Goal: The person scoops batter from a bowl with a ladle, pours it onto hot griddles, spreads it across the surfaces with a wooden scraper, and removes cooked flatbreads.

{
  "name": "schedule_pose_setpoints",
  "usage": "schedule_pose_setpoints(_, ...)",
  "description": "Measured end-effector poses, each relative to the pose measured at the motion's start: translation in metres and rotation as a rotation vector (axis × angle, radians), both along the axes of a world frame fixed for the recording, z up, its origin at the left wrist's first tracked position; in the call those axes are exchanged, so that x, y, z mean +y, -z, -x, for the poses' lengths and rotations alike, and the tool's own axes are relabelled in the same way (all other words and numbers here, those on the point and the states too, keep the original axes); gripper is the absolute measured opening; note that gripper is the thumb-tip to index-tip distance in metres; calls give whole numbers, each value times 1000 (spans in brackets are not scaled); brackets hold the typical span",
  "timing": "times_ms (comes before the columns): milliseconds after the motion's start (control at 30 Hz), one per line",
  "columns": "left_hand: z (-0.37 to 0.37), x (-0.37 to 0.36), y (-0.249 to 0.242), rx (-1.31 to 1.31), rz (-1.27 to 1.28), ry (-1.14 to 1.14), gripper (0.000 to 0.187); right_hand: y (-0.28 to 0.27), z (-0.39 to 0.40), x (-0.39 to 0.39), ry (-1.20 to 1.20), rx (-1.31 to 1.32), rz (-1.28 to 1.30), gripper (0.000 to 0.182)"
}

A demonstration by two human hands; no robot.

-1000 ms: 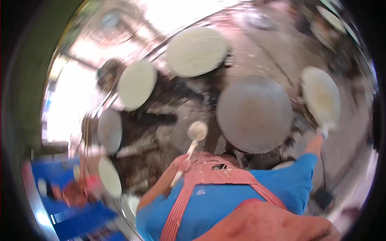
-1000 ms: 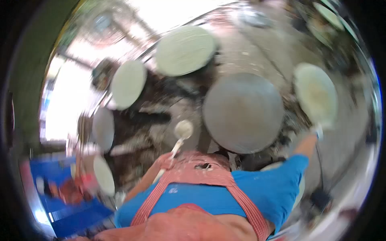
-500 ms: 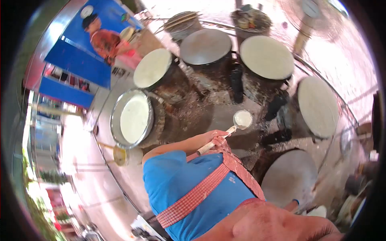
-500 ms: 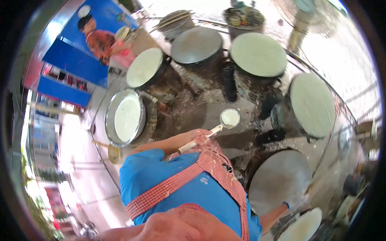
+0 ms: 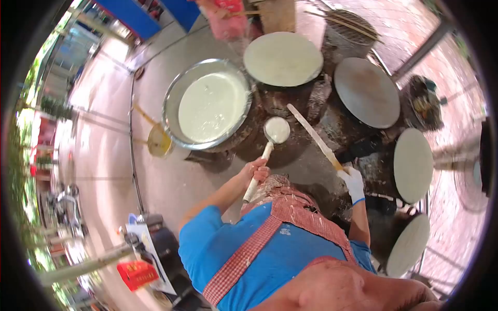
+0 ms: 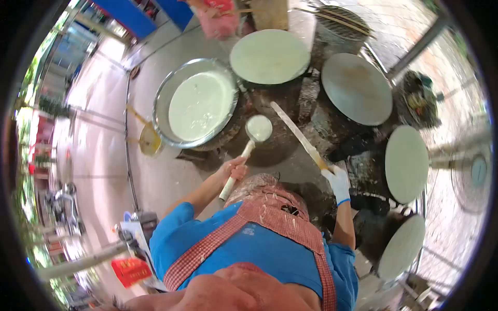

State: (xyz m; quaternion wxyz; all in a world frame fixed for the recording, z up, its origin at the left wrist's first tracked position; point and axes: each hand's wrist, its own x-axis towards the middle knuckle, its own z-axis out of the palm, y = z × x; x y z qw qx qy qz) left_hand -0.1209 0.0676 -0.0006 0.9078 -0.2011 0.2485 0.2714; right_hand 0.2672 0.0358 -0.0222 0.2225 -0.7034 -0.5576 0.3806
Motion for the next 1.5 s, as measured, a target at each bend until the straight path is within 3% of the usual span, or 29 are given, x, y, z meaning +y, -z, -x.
schedule_pose_setpoints(100,20,-7,-2,38,-76,-249,10,3,17,72,-181,-80,-6,38)
schedule_pose_setpoints(167,32,-15,0,-175,-183,-401,22,2,35,118,-218,-59,48,37)
schedule_pose_setpoints(200,38,-22,-6,-159,-175,-444,22,-3,48,135,-294,-92,-12,37)
schedule_pose_setpoints(267,50,-14,-23,170,-445,-505,40,-16,72,185,-459,-162,-120,38)
schedule_pose_setpoints(300,61,-8,-26,174,-441,-520,40,-20,86,206,-523,-207,-196,39)
schedule_pose_setpoints(333,73,-2,-27,318,-473,-523,45,-41,107,223,-550,-251,-71,39)
schedule_pose_setpoints(400,105,15,-18,588,-521,-496,53,-52,140,254,-639,-305,-185,38)
schedule_pose_setpoints(500,164,47,20,570,-551,-445,48,-66,208,284,-732,-464,-160,35)
schedule_pose_setpoints(567,203,78,68,656,-259,-379,33,-56,260,284,-774,-581,-138,33)
schedule_pose_setpoints(600,217,92,88,729,-278,-341,12,-50,287,284,-828,-709,-116,31)
schedule_pose_setpoints(633,228,96,106,707,-251,-320,12,-34,314,276,-879,-828,-71,27)
schedule_pose_setpoints(700,253,114,141,1004,-56,-30,13,-21,341,265,-1019,-804,-189,27)
schedule_pose_setpoints(733,260,120,155,1066,4,56,13,-58,347,259,-999,-703,-171,29)
schedule_pose_setpoints(767,261,122,161,1066,35,72,14,-66,343,261,-937,-677,-111,32)
schedule_pose_setpoints(833,256,124,164,995,89,13,15,-36,326,256,-746,-580,3,37)
schedule_pose_setpoints(867,250,124,157,936,116,-47,15,-15,322,241,-760,-596,17,38)
schedule_pose_setpoints(967,237,133,96,733,198,-258,17,4,316,207,-738,-550,6,41)
schedule_pose_setpoints(1033,233,142,32,577,205,-373,18,-28,307,181,-594,-460,21,42)
schedule_pose_setpoints(1167,256,153,-117,170,-74,-424,13,-83,319,182,-430,-297,-437,33)
schedule_pose_setpoints(1233,253,152,-194,245,-288,-458,23,-109,326,209,-429,-199,-774,28)
schedule_pose_setpoints(1300,254,150,-251,438,-522,-436,16,-144,331,238,-404,-182,-958,29)
schedule_pose_setpoints(1367,263,147,-299,393,-631,-430,11,-167,332,271,-369,-136,-1093,30)
schedule_pose_setpoints(1400,268,146,-323,663,-880,-391,11,-199,338,277,-342,-24,-1216,30)
schedule_pose_setpoints(1433,275,150,-341,678,-1022,-368,16,-216,341,282,-313,-11,-1261,30)
schedule_pose_setpoints(1500,269,148,-365,1145,-1237,-499,16,-236,345,286,-211,240,-1158,27)
